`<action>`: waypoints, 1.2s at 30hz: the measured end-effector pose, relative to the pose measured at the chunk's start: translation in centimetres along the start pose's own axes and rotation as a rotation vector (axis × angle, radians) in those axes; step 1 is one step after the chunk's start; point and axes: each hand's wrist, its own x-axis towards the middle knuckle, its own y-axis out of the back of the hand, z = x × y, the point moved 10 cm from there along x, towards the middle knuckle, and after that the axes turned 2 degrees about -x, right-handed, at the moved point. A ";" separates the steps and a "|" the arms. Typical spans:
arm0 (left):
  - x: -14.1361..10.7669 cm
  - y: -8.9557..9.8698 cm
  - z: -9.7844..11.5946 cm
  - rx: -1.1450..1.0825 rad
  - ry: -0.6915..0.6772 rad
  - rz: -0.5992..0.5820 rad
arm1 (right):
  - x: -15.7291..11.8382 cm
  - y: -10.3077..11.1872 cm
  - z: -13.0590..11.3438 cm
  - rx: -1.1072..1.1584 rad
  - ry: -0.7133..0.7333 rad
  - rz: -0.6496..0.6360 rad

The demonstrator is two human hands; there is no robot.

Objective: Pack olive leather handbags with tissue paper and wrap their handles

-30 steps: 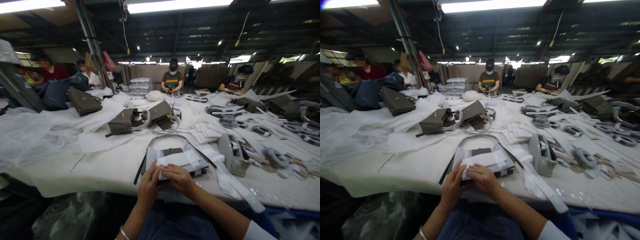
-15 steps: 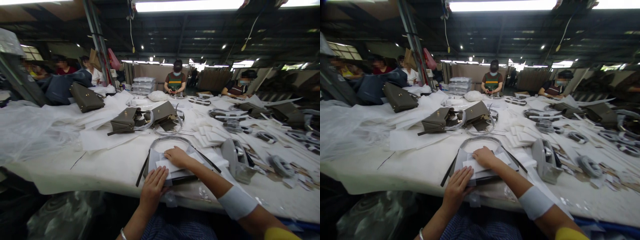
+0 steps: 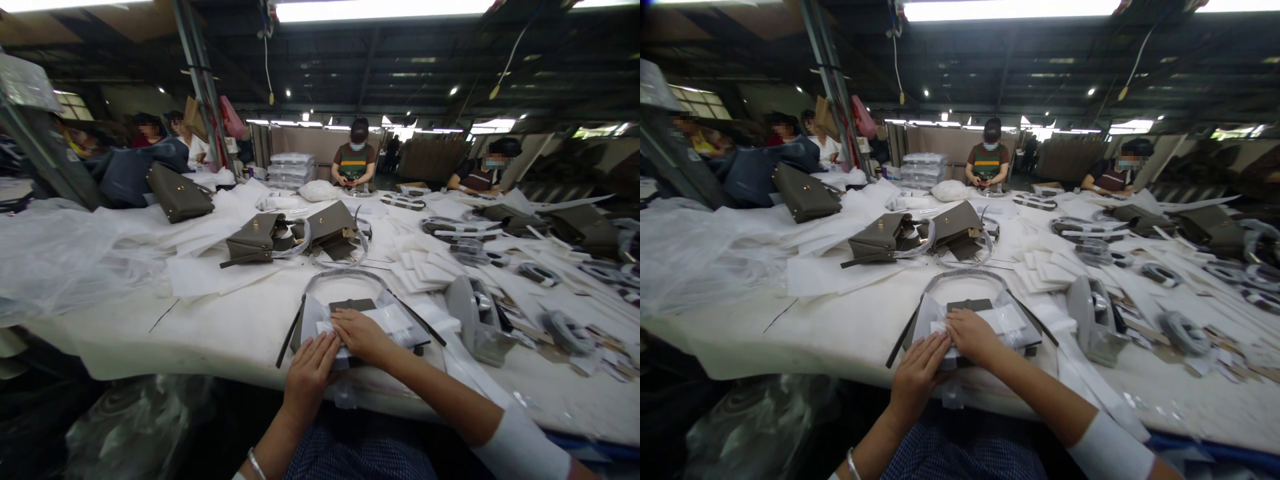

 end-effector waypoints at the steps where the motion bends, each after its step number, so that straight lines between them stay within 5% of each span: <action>1: 0.0 0.0 0.0 -0.006 -0.006 0.004 | -1.6 0.9 -0.3 0.023 0.008 0.080; 5: 0.1 0.0 -0.1 -0.029 0.000 -0.017 | -8.5 2.7 -1.8 0.067 0.062 0.293; 10: 0.3 -0.1 -0.2 -0.051 0.017 -0.075 | -13.4 0.1 -5.0 -0.022 0.263 0.282; 14: 0.5 -0.1 -0.1 -0.036 0.021 -0.107 | -12.6 -1.2 -5.8 -0.054 0.304 0.350; 20: 0.4 -0.6 -0.1 0.006 0.010 -0.160 | -11.4 0.7 -6.7 0.105 0.287 0.531; 36: 0.2 -1.5 0.2 0.087 0.022 -0.210 | -13.4 2.2 -8.2 0.285 0.225 0.478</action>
